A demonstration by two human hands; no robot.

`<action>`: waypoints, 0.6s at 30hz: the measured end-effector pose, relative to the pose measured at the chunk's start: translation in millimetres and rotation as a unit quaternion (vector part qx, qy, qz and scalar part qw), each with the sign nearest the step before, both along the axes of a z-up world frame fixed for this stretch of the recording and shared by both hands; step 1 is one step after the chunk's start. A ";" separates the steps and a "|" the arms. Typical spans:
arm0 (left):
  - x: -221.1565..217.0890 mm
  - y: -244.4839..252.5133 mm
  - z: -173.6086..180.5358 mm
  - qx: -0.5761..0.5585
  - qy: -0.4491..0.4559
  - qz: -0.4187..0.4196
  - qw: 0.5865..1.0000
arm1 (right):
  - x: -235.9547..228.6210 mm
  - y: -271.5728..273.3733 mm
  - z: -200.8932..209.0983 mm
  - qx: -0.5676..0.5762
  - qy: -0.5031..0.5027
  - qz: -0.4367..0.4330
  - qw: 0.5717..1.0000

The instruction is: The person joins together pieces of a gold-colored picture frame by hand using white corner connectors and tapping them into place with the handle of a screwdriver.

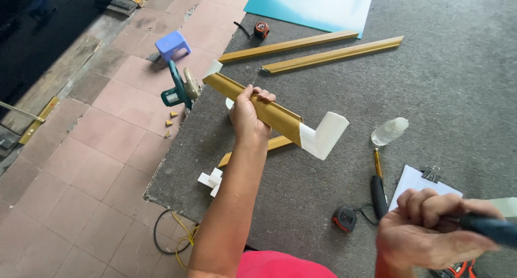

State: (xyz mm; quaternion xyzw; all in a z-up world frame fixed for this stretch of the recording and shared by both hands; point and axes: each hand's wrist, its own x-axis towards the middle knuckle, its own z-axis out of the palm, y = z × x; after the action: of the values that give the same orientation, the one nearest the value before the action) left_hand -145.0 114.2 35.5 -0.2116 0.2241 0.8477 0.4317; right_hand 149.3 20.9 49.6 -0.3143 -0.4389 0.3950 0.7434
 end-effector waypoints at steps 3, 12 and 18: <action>10.7 26.8 -8.4 0.055 -0.036 -0.070 0.995 | -11.9 -9.4 -31.0 0.036 -0.197 0.020 0.980; 36.7 53.5 -7.6 0.102 -0.084 -0.165 0.977 | 1.5 -32.6 -5.3 0.065 -0.313 -0.056 0.946; 46.7 62.5 -1.7 0.105 -0.076 -0.167 0.977 | 1.2 -35.6 -15.9 -0.018 -0.354 -0.018 0.935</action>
State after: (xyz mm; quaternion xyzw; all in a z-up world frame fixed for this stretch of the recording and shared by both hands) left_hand -98.3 176.7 33.7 -0.1880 0.1324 0.7641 0.6027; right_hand 150.5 -14.7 33.7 -0.4550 -0.6604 0.2529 0.5412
